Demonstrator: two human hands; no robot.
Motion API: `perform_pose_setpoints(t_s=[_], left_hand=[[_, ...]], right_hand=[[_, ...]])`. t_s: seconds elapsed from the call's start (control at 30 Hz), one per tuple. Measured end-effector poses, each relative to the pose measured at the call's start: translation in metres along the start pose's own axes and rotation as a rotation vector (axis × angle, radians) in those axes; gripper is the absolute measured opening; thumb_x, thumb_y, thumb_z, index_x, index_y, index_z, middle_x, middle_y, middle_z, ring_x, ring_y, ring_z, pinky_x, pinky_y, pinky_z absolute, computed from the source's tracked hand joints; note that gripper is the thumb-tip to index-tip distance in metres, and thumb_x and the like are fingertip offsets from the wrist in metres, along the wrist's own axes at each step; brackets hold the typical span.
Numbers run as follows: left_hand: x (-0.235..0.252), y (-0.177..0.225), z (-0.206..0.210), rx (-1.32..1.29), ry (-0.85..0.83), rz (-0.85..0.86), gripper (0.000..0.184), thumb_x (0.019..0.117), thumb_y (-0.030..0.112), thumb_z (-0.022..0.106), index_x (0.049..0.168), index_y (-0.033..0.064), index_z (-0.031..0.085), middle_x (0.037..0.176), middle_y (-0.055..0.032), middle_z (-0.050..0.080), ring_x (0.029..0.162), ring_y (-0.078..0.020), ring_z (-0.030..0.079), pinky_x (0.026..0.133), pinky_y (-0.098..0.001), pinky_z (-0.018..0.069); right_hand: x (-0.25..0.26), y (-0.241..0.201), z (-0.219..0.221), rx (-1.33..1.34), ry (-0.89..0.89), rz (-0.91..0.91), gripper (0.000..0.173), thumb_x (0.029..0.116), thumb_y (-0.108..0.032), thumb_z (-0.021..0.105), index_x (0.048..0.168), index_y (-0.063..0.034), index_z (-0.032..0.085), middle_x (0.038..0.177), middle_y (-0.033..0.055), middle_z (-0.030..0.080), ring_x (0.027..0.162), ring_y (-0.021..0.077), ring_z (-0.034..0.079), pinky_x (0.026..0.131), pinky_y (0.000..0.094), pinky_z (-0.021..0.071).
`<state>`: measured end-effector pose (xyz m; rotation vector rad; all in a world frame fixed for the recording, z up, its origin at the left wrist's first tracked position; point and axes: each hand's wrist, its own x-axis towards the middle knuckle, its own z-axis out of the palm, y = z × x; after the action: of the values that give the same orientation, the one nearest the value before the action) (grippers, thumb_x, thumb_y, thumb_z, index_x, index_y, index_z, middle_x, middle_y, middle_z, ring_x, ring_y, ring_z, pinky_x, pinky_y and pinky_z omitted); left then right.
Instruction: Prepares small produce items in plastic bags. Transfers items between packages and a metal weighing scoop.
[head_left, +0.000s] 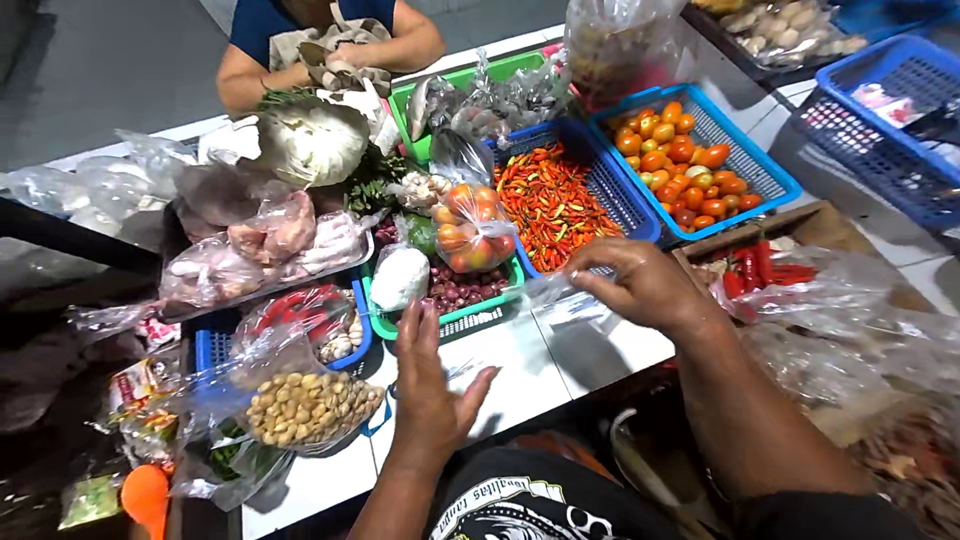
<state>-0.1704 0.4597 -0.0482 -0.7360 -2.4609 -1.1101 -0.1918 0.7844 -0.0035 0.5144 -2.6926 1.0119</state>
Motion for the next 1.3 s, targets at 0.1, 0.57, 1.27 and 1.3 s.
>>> perform_pose_setpoints(t_s=[0.1, 0.57, 1.27, 1.3], left_hand=[[0.028, 0.012, 0.022, -0.054, -0.132, 0.053, 0.081, 0.0859, 0.043, 0.081, 0.155, 0.0207, 0.044, 0.169, -0.0148, 0.023, 0.153, -0.0352, 0.028, 0.118, -0.0612, 0.0364], [-0.043, -0.041, -0.036, -0.129, -0.130, -0.611, 0.021, 0.1039, 0.021, 0.056, 0.109, 0.0106, 0.074, 0.084, 0.0027, 0.071, 0.068, -0.0062, 0.065, 0.066, -0.0284, 0.0581], [-0.077, -0.029, -0.042, -0.455, -0.239, -0.542, 0.013, 0.0990, 0.017, 0.067, 0.101, 0.0067, 0.074, 0.093, -0.0016, 0.075, 0.085, -0.0137, 0.073, 0.081, -0.0351, 0.0639], [-0.086, -0.028, -0.054, -0.456, -0.173, -0.604, 0.012, 0.0985, 0.016, 0.068, 0.102, 0.0068, 0.074, 0.091, -0.0020, 0.075, 0.079, -0.0149, 0.073, 0.076, -0.0354, 0.0651]], right_hand=[[0.006, -0.031, 0.019, 0.303, -0.174, -0.132, 0.017, 0.1005, -0.019, 0.063, 0.099, -0.0077, 0.076, 0.099, -0.0004, 0.073, 0.095, 0.0082, 0.070, 0.089, 0.0303, 0.0610], [0.004, 0.013, 0.111, 0.956, 0.100, 0.665, 0.033, 0.1095, -0.035, 0.044, 0.128, -0.0137, 0.062, 0.081, -0.0022, 0.061, 0.059, 0.0079, 0.054, 0.056, 0.0267, 0.0515], [0.016, -0.053, 0.130, 0.651, -0.177, 0.263, 0.024, 0.1041, -0.027, 0.057, 0.101, -0.0075, 0.071, 0.085, 0.0021, 0.070, 0.068, 0.0113, 0.065, 0.063, 0.0296, 0.0575], [0.022, -0.053, 0.135, 0.649, -0.167, 0.304, 0.019, 0.1015, -0.024, 0.062, 0.102, -0.0078, 0.072, 0.087, 0.0027, 0.072, 0.069, 0.0125, 0.067, 0.063, 0.0304, 0.0587]])
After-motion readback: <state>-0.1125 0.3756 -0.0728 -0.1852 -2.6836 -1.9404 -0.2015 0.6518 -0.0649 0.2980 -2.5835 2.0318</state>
